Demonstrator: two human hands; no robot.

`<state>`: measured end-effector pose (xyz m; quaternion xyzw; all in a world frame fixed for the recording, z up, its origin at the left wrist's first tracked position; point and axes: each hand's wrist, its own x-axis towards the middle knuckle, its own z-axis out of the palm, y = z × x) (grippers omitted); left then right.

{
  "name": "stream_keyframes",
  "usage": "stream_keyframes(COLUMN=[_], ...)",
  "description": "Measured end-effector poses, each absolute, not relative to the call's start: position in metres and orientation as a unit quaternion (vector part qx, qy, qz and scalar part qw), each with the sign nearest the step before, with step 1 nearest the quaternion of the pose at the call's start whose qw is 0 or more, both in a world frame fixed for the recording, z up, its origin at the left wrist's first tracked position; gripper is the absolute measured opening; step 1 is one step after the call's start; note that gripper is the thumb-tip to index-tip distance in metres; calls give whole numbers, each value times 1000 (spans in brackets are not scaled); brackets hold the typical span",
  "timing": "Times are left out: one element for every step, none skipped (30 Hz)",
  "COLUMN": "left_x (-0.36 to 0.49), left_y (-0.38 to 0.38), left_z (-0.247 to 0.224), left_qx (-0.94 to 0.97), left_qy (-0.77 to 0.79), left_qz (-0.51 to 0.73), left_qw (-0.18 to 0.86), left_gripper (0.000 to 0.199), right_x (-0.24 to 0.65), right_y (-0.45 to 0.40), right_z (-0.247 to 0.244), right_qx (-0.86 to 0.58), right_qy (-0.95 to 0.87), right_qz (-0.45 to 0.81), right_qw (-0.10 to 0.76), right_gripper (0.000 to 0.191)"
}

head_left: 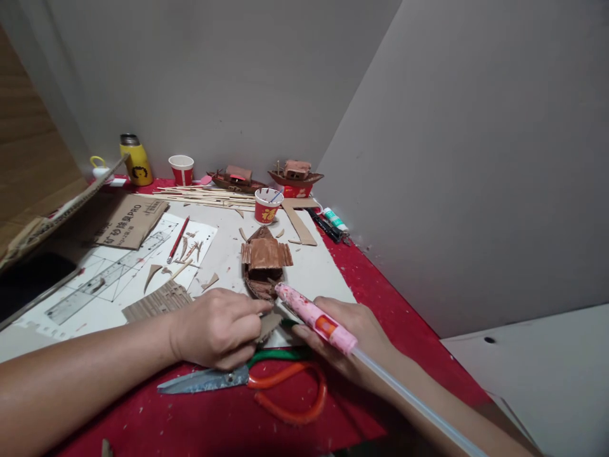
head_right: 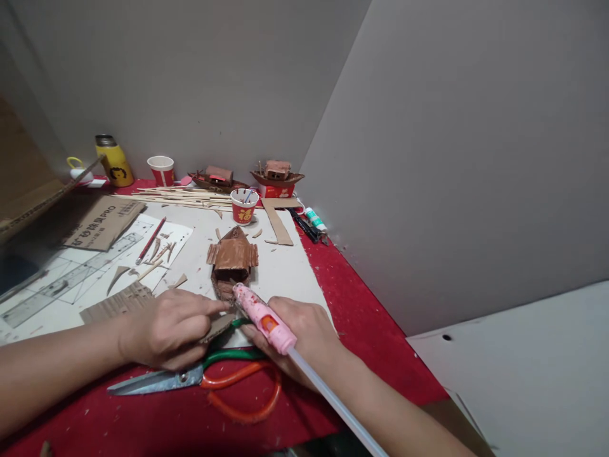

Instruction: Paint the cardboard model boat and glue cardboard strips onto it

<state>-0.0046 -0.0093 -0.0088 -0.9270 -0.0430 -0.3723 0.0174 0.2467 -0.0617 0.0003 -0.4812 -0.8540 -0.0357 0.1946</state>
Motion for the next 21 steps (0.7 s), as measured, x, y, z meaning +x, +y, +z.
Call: stream_keyframes(left_x=[-5, -4, -4, -3, -3, -3, -2, -2, -2, -2, -2, -2, -2, -2, -2, -2, -1, -1, -1, -1, -1], left_y=[-11, -13, -14, -16, -17, -18, -18, -19, -18, -18, -18, -17, -17, -16, -16, -16, -16, -16, -16, -16, -16], left_z=[-8, -8, -8, -7, -7, -7, -7, -7, -7, -8, -8, -8, -9, -9, -9, -9, -9, -9, -9, -9, -9], left_qx=[-926, -925, -925, -925, -926, -927, -927, -926, -926, -926, -926, -925, -926, -926, -927, -927, -927, -927, -927, -927, -928], left_qy=[-26, -8, 8, 21, 30, 36, 37, 35, 31, 26, 22, 18, 15, 14, 12, 10, 9, 8, 5, 3, 0], left_qz=[-376, -376, -375, -372, -367, -364, -364, -365, -367, -368, -370, -371, -372, -372, -371, -369, -369, -369, -369, -369, -368], left_qw=[34, 49, 60, 70, 77, 82, 87, 88, 86, 82, 77, 72, 68, 65, 63, 62, 61, 61, 62, 63, 65], left_gripper=[11, 14, 18, 21, 24, 26, 27, 28, 28, 29, 29, 29, 29, 29, 29, 28, 28, 28, 28, 28, 29], right_x=[245, 243, 241, 239, 236, 234, 232, 231, 229, 228, 227, 227, 226, 226, 226, 225, 225, 225, 224, 224, 224], right_y=[-60, -58, -56, -54, -53, -51, -49, -47, -46, -44, -43, -42, -41, -41, -40, -40, -40, -40, -40, -40, -40], right_z=[1, 1, 2, 4, 6, 8, 10, 12, 14, 15, 16, 15, 14, 13, 12, 11, 10, 10, 10, 10, 11], right_qx=[-480, -480, -480, -483, -486, -488, -488, -485, -481, -476, -471, -468, -464, -460, -457, -454, -454, -455, -456, -456, -458], right_qy=[-854, -854, -853, -853, -852, -852, -854, -857, -861, -864, -865, -866, -867, -868, -870, -871, -871, -871, -870, -870, -869], right_qz=[-39, -42, -42, -40, -37, -34, -30, -26, -25, -27, -32, -36, -40, -41, -41, -39, -35, -29, -24, -20, -18], right_qw=[197, 198, 199, 196, 192, 186, 177, 169, 164, 163, 168, 173, 177, 180, 182, 184, 185, 185, 186, 187, 188], right_gripper=[56, 57, 57, 58, 57, 56, 54, 52, 49, 48, 47, 47, 47, 47, 48, 49, 49, 48, 46, 45, 43])
